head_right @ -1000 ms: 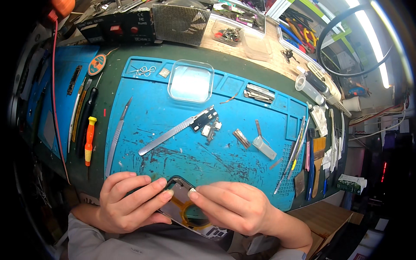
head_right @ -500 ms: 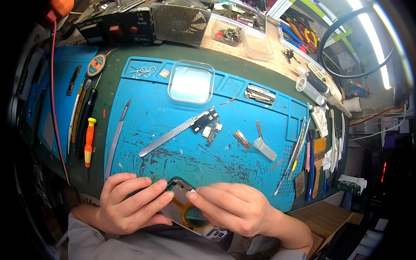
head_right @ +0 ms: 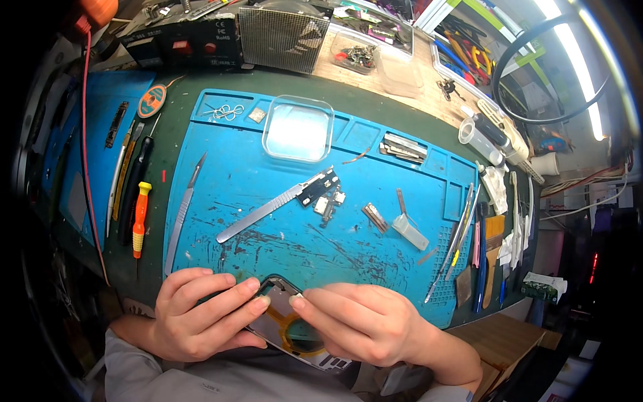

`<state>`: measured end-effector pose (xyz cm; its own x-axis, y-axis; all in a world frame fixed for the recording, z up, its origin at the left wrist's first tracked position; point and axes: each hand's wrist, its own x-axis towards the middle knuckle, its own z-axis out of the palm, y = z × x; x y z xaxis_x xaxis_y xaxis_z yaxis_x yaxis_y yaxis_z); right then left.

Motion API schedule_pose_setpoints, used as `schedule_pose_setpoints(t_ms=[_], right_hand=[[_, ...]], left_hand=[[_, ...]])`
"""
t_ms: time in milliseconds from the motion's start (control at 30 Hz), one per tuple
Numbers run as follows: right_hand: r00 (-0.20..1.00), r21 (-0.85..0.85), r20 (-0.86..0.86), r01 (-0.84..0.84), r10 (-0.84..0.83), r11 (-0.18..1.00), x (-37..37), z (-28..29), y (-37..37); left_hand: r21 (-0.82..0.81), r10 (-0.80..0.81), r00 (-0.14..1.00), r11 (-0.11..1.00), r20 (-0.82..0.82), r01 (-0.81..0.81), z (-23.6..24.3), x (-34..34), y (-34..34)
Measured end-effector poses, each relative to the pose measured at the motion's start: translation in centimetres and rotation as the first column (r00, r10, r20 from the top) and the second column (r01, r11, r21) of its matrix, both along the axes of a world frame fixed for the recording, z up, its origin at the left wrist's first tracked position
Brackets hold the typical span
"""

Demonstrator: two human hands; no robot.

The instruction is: The person uses a small brush to clean the interior of a disassembled smartphone frame. They repeatedly brush along the edges and around the camera module area, then rotate the frame to access different sides.

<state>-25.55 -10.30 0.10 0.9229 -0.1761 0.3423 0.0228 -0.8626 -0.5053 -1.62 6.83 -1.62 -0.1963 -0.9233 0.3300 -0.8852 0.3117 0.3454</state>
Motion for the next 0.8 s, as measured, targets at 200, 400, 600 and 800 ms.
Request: schedule_pose_setpoints(t_ms=[200,400,600,800], right_hand=[[1.000,-0.005,0.001,0.000,0.000,1.000,-0.04,-0.24,0.08],[1.000,-0.003,-0.020,-0.015,0.015,1.000,-0.29,-0.38,0.12],[1.000,0.000,-0.013,-0.028,0.028,1.000,-0.33,-0.61,0.07],[1.000,0.018,0.003,-0.024,0.024,1.000,-0.30,-0.79,0.03]], left_hand=[[0.005,-0.001,1.000,1.000,-0.004,0.001,0.00,-0.06,0.04],[0.009,0.001,1.000,1.000,-0.003,-0.001,0.02,-0.09,0.05],[0.010,0.003,1.000,1.000,-0.005,-0.003,0.05,-0.11,0.06],[-0.001,-0.001,1.000,1.000,0.000,0.001,-0.04,-0.10,0.06]])
